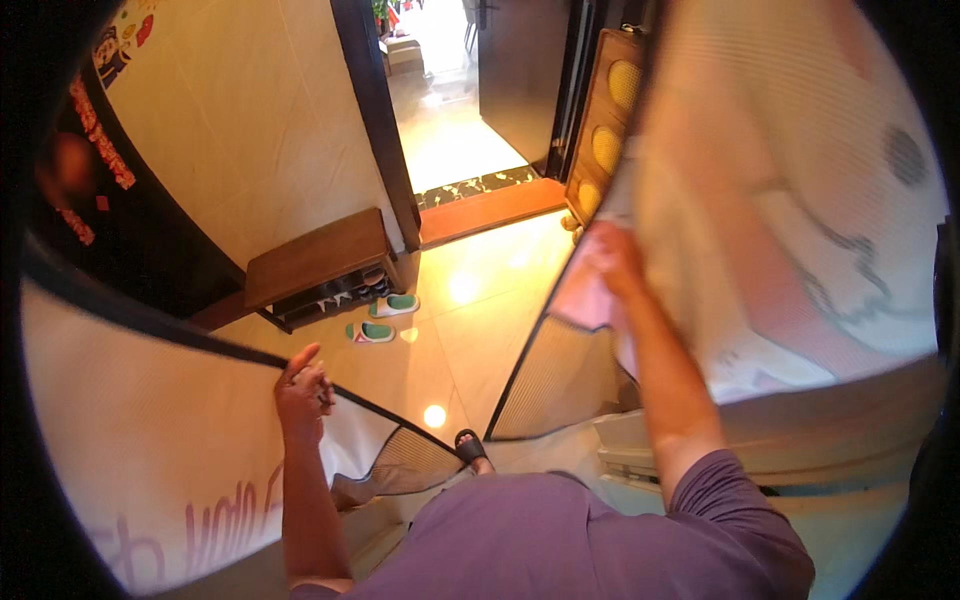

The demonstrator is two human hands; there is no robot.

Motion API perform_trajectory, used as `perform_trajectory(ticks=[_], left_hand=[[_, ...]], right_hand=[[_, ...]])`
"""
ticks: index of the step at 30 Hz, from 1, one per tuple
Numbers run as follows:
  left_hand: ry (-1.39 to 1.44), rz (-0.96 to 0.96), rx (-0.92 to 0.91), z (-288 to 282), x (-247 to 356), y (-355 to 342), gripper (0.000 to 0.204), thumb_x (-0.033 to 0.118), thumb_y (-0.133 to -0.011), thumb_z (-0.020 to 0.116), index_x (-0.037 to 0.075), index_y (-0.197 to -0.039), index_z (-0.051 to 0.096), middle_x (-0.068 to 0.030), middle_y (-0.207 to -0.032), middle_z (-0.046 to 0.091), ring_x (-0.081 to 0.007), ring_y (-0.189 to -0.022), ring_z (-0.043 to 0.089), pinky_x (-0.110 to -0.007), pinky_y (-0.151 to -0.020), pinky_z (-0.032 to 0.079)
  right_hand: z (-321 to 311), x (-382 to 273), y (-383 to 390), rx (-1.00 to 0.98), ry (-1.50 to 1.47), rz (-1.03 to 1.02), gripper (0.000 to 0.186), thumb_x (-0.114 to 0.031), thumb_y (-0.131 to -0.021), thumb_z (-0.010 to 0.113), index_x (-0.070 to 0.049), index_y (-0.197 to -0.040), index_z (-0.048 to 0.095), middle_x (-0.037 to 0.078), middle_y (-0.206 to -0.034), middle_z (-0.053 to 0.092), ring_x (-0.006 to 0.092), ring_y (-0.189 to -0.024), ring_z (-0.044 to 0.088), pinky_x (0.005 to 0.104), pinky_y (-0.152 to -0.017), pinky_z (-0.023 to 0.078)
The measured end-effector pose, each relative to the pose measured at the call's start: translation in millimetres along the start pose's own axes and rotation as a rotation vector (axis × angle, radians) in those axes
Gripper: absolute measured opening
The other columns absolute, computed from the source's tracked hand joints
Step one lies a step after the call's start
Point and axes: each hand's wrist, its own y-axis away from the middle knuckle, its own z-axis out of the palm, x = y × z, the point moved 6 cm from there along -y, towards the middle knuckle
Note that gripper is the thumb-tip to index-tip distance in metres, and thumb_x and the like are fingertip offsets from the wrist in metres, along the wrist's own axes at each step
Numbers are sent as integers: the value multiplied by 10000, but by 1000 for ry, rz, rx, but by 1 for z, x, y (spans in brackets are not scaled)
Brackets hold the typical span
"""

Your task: The person sits on the floor and attaches white glass shades to the arms of a brass chandelier. They then stand up, carry the chandelier through the house, and place it on the floor in a stairwell.

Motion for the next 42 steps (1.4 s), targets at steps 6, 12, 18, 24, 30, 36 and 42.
perform_trajectory(ticks=[6, 12, 18, 24, 30, 36, 42], left_hand=[[190, -301, 194, -42, -78, -112, 423, 90, -894, 566, 52, -1314, 531, -15, -715, 536, -98, -459, 489, -192, -353, 336], [331, -861, -118, 94, -228, -215, 219, 304, -935, 605, 143, -1082, 585, -3, -722, 566, -159, -461, 541, -270, -352, 421], [277, -1028, -216, 268, -228, -314, 547, 126, -864, 569, 142, -1391, 423, -118, -807, 588, -254, -584, 572, -303, -438, 472], [260, -1004, -227, 406, -152, -466, 235, 286, -936, 676, 97, -829, 585, -5, -616, 564, -84, -460, 517, -184, -365, 393], [443, -910, -304, 467, -160, -625, 526, 155, -928, 586, 138, -1424, 412, -129, -901, 606, -261, -718, 620, -376, -629, 562], [334, -873, -361, 538, -130, -808, 524, 144, -949, 591, 111, -1436, 402, -100, -902, 618, -211, -711, 641, -301, -578, 549], [321, -846, -268, 590, -90, -943, 402, 210, -957, 613, 100, -1329, 505, -58, -800, 621, -153, -577, 610, -222, -407, 414]], right_hand=[[-5, 134, 52, -116, 315, 489, 333, -357, -834, 709, -29, -847, 654, 167, -805, 696, 314, -745, 660, 418, -679, 521], [81, 181, 256, -1162, 157, 1193, 303, -344, -786, 739, -45, -775, 691, 118, -704, 672, 229, -544, 630, 413, -534, 531], [196, 285, 188, -1552, 184, 1055, 481, -467, -752, 758, -38, -970, 745, 182, -903, 717, 298, -812, 685, 439, -759, 534], [337, 281, -169, -1042, 172, 584, 474, -420, -886, 592, -60, -1189, 645, 208, -1186, 649, 378, -1108, 616, 464, -949, 484], [460, 286, -385, -805, -143, 521, 497, -407, -849, 675, -51, -1195, 651, 197, -1121, 689, 326, -1036, 667, 416, -905, 518], [516, 341, -445, -1136, 100, 701, 448, -411, -823, 704, -28, -1056, 713, 199, -1047, 704, 330, -978, 676, 414, -853, 528], [532, 408, -483, -1291, 313, 689, 398, -368, -818, 712, 20, -906, 727, 224, -843, 702, 352, -782, 682, 426, -727, 531]])
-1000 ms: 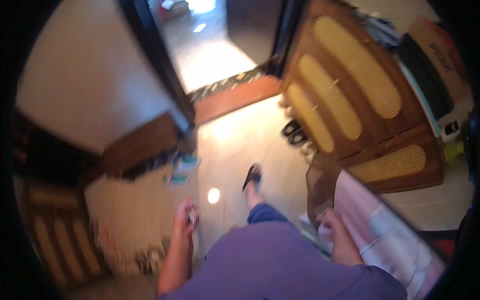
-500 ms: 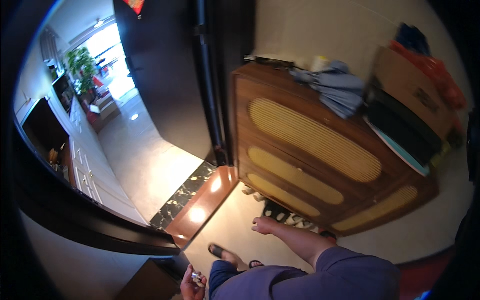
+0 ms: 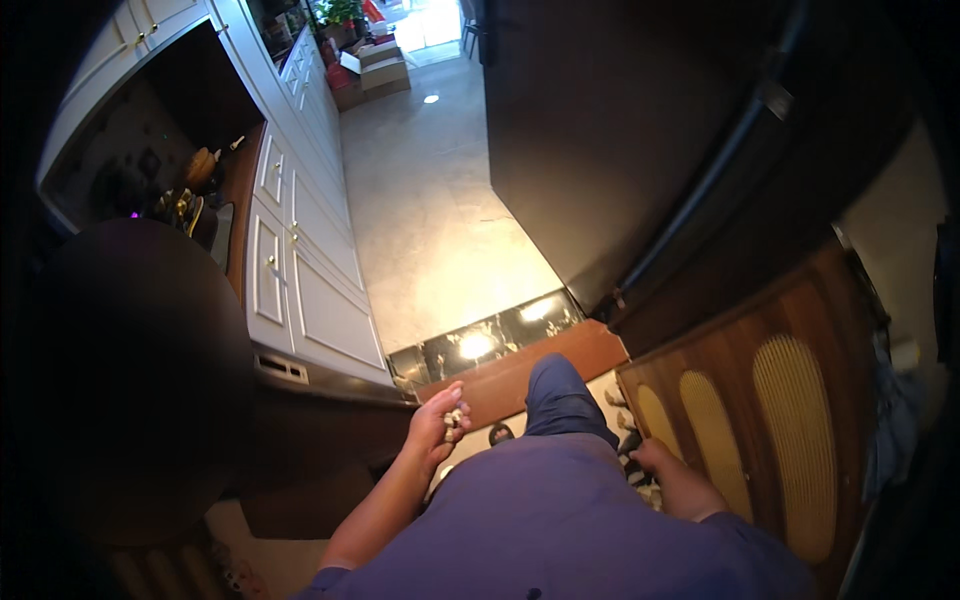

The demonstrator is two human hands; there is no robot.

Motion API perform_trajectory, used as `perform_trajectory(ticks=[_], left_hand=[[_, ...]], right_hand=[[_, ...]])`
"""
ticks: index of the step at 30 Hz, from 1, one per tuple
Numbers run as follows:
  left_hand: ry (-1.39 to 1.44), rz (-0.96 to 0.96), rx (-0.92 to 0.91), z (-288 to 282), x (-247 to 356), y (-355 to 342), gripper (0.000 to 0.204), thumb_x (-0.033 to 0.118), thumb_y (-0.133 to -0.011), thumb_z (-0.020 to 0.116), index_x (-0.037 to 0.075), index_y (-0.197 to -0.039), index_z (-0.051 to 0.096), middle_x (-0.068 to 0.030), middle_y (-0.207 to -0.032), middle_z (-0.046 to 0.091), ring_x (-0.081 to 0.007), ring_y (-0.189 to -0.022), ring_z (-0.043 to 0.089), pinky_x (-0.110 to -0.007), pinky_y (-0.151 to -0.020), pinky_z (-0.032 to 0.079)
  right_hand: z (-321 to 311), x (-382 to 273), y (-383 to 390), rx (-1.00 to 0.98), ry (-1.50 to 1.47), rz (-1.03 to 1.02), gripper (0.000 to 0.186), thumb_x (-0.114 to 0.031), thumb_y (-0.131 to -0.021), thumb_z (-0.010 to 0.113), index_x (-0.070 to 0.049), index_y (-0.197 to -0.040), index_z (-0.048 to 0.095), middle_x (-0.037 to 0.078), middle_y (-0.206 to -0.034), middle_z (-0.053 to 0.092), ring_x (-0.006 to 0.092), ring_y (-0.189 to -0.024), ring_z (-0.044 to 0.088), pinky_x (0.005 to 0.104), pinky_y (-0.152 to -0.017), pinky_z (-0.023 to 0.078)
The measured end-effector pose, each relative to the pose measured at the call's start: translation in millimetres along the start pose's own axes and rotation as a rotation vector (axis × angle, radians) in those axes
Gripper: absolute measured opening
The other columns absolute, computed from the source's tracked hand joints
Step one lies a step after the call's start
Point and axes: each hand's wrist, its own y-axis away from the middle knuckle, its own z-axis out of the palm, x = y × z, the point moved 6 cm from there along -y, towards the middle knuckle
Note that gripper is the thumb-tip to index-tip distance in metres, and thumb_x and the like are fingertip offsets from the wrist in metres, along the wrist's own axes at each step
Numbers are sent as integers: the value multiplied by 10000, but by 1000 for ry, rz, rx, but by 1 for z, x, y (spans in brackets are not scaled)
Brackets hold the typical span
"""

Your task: The person sits on the floor and attaches white glass shades to the arms of a brass chandelier. They then stand up, carry the chandelier through the house, and place it on the floor in a stairwell.

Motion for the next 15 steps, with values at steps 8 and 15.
perform_trajectory(ticks=[8, 15], left_hand=[[34, 32, -10, 42, 164, -167, 538, 111, -945, 563, 70, -1454, 392, -93, -846, 632, -205, -673, 648, -267, -512, 520], [177, 133, 168, 17, 322, -284, 517, 89, -938, 558, 51, -1428, 396, -137, -835, 627, -271, -678, 651, -361, -571, 583]], right_hand=[[-73, -84, -180, -387, 55, -108, 359, -368, -961, 527, -119, -1125, 727, 149, -1023, 720, 316, -925, 691, 415, -817, 531], [-376, -288, -380, -53, 478, -374, 356, -393, -893, 569, -129, -1044, 752, 162, -1073, 708, 324, -995, 675, 426, -882, 525]])
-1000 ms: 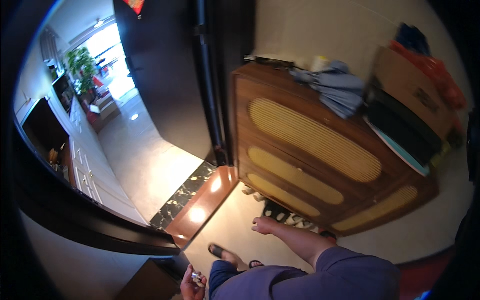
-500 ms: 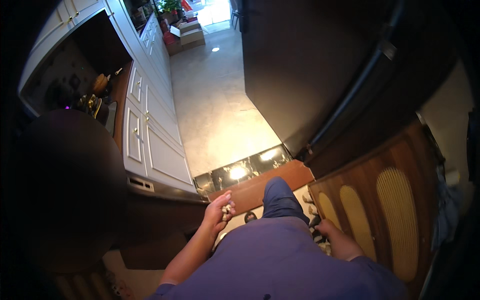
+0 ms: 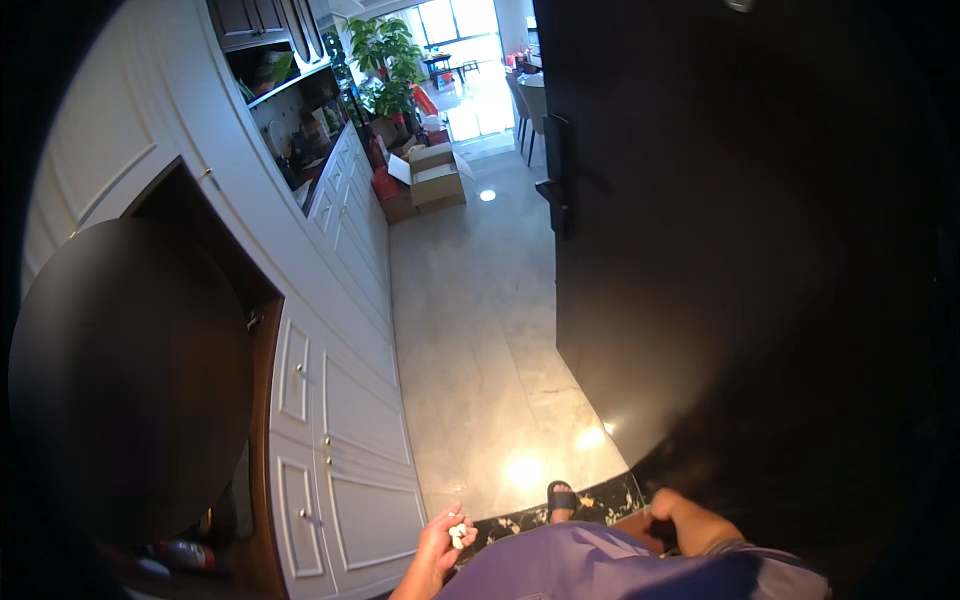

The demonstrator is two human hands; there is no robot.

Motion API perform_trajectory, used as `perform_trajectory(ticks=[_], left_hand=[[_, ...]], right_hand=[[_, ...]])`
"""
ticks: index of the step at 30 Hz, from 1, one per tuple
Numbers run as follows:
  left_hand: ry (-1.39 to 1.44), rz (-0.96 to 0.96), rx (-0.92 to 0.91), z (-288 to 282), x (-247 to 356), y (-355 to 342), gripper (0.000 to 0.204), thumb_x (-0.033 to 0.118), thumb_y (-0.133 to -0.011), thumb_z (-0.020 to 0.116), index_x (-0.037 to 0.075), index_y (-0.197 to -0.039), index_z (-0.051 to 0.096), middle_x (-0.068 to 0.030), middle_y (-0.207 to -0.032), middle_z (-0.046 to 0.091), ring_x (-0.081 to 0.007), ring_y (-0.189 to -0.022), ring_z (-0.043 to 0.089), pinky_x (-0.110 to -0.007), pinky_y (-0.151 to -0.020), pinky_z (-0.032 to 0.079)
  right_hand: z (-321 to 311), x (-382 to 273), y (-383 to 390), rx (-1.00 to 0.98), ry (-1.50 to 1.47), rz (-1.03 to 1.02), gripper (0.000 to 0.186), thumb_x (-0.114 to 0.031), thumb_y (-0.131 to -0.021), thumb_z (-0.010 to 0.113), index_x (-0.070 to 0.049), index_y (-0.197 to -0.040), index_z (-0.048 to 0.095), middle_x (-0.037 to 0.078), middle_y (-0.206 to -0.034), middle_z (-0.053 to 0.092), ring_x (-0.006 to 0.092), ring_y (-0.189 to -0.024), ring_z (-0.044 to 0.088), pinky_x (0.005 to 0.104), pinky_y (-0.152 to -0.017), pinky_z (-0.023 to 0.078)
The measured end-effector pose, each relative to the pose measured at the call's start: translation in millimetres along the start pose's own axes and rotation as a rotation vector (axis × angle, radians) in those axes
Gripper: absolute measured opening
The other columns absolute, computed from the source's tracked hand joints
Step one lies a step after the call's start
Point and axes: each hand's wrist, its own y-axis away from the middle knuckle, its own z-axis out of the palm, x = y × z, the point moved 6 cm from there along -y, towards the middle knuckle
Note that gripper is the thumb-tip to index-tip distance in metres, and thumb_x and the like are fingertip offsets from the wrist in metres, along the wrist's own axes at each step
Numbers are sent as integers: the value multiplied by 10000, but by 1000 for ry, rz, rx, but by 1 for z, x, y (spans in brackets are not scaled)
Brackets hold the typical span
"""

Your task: The person sits on the floor and attaches white glass shades to the arms of a brass chandelier. They then stand up, carry the chandelier through the house, and place it on the floor in a stairwell.

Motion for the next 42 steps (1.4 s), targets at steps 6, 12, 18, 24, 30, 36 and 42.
perform_trajectory(ticks=[6, 12, 18, 24, 30, 36, 42], left_hand=[[282, 103, 208, 26, 89, -59, 523, 82, -940, 545, 95, -1439, 390, -170, -861, 633, -328, -695, 660, -392, -559, 582], [385, -72, 327, 0, 169, -188, 408, 177, -956, 542, 192, -1356, 467, -145, -812, 617, -243, -626, 617, -262, -405, 484], [153, -40, 208, 78, 364, -360, 412, 166, -956, 518, 155, -1365, 467, -103, -767, 615, -194, -546, 589, -232, -380, 446], [-206, 73, -76, 293, 580, -462, 477, 72, -918, 536, 81, -1388, 456, -104, -850, 641, -207, -641, 657, -258, -427, 491], [-146, -23, -237, 392, 702, -611, 325, 211, -988, 557, 118, -1294, 499, -94, -895, 643, -232, -720, 671, -318, -565, 562], [-34, -49, -321, 468, 822, -740, 273, 249, -1036, 459, 142, -1284, 496, -145, -976, 651, -315, -893, 675, -471, -753, 588], [123, -17, -256, 541, 924, -875, 307, 219, -1046, 401, 127, -1337, 437, -206, -1079, 630, -383, -1005, 648, -524, -857, 559]], right_hand=[[-357, -23, -143, 552, -581, 133, 391, -386, -833, 700, -58, -1046, 710, 185, -1055, 703, 363, -1022, 656, 422, -901, 519], [-504, -93, -300, 604, -584, -37, 328, -346, -830, 700, -56, -983, 722, 154, -967, 728, 284, -917, 695, 392, -831, 535], [-506, -118, -415, 9, -196, -27, 487, -495, -870, 639, -65, -1078, 732, 164, -1139, 693, 326, -1060, 652, 426, -896, 508], [-538, -61, -440, 333, -500, 261, 332, -352, -842, 719, -34, -933, 742, 120, -830, 710, 205, -734, 695, 362, -593, 546], [-499, -99, -545, -294, -870, 415, 287, -264, -837, 718, 10, -923, 705, 116, -775, 713, 244, -662, 663, 377, -634, 541], [-656, -60, -715, -344, -1037, 241, 241, -294, -829, 718, -56, -865, 720, 90, -799, 718, 236, -708, 659, 401, -653, 530], [-1091, 22, -813, 793, -898, 318, 292, -258, -851, 685, 0, -987, 698, 146, -827, 709, 187, -703, 679, 350, -659, 552]])
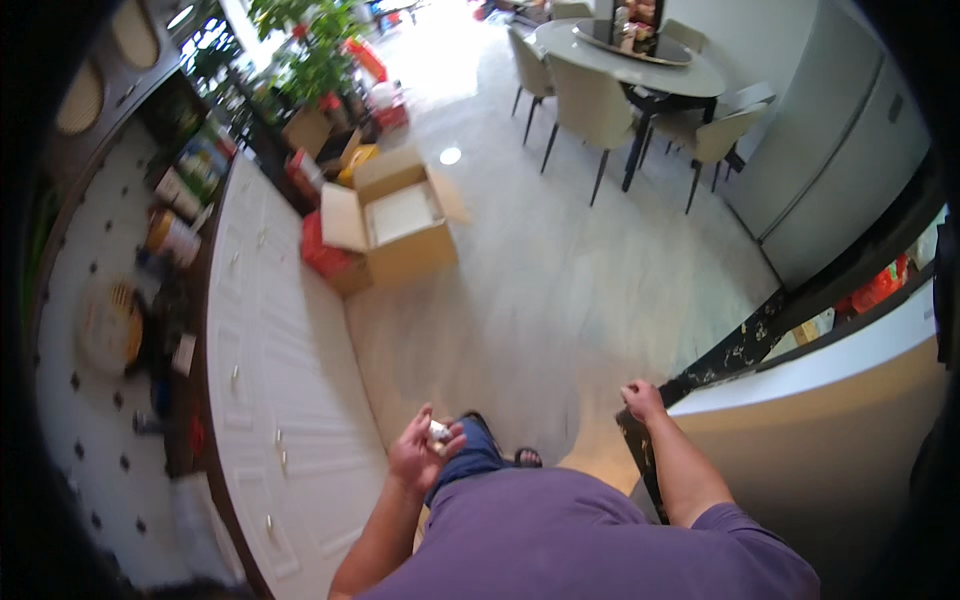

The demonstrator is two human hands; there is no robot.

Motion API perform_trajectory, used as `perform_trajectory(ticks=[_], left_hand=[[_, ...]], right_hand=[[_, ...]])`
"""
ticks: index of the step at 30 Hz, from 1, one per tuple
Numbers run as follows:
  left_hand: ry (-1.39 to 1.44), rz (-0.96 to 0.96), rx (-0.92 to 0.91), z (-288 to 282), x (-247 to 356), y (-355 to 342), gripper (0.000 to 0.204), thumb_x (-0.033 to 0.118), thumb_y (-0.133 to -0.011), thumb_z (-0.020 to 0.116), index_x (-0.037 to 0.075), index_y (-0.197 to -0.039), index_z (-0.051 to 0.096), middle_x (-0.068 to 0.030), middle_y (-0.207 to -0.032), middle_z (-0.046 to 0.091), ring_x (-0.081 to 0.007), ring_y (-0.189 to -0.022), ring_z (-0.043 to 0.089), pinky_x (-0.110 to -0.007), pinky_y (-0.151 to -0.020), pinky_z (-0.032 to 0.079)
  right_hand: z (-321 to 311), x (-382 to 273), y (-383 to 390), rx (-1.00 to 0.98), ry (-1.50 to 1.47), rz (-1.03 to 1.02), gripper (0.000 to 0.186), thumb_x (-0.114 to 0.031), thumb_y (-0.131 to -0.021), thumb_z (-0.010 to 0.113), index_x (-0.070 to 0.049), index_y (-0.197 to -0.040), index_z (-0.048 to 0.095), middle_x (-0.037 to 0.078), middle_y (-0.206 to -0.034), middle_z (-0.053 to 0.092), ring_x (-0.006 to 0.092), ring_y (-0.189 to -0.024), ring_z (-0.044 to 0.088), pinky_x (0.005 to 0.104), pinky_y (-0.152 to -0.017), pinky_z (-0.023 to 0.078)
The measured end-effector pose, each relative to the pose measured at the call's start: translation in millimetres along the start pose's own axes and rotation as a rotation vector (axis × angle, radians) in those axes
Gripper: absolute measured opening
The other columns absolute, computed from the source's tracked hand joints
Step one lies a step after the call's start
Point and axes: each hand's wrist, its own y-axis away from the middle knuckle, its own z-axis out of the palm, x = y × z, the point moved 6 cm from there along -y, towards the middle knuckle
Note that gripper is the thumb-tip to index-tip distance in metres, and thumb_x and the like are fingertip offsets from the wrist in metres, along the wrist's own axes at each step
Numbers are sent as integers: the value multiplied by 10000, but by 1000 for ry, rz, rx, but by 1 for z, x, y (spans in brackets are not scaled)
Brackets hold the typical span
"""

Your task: The person sits on the floor and attaches white glass shades to the arms of a brass chandelier. They then stand up, carry the chandelier through the house, and place it on the floor in a stairwell.

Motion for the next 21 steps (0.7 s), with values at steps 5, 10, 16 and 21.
perform_trajectory(ticks=[5, 10, 16, 21], left_hand=[[-25, -58, 4, 7, 73, -128, 306, 152, -1015, 429, 88, -1314, 437, -229, -1060, 620, -413, -999, 660, -460, -766, 619], [-97, -177, 47, 79, 141, -271, 268, 176, -993, 493, 124, -1256, 495, -170, -969, 642, -362, -849, 689, -388, -621, 612], [-310, -186, -81, 221, 209, -424, 292, 103, -950, 480, 129, -1241, 488, -149, -895, 615, -322, -790, 657, -423, -670, 610], [-409, -184, -166, 339, 235, -543, 327, 100, -955, 479, 82, -1281, 461, -175, -942, 605, -365, -884, 643, -517, -757, 585]], right_hand=[[6, -154, -153, -94, -57, -63, 428, -403, -833, 665, -61, -1087, 704, 186, -1042, 710, 317, -988, 678, 398, -884, 527], [41, -147, -207, -395, 307, 34, 447, -420, -828, 678, -95, -1133, 701, 159, -1069, 712, 327, -981, 674, 411, -877, 528], [33, -85, -249, -430, 248, 322, 377, -427, -815, 639, -65, -826, 744, 147, -762, 708, 316, -716, 675, 430, -708, 540], [30, -62, -304, -459, 13, 722, 347, -390, -838, 664, -58, -767, 735, 115, -665, 683, 260, -632, 655, 400, -688, 536]])
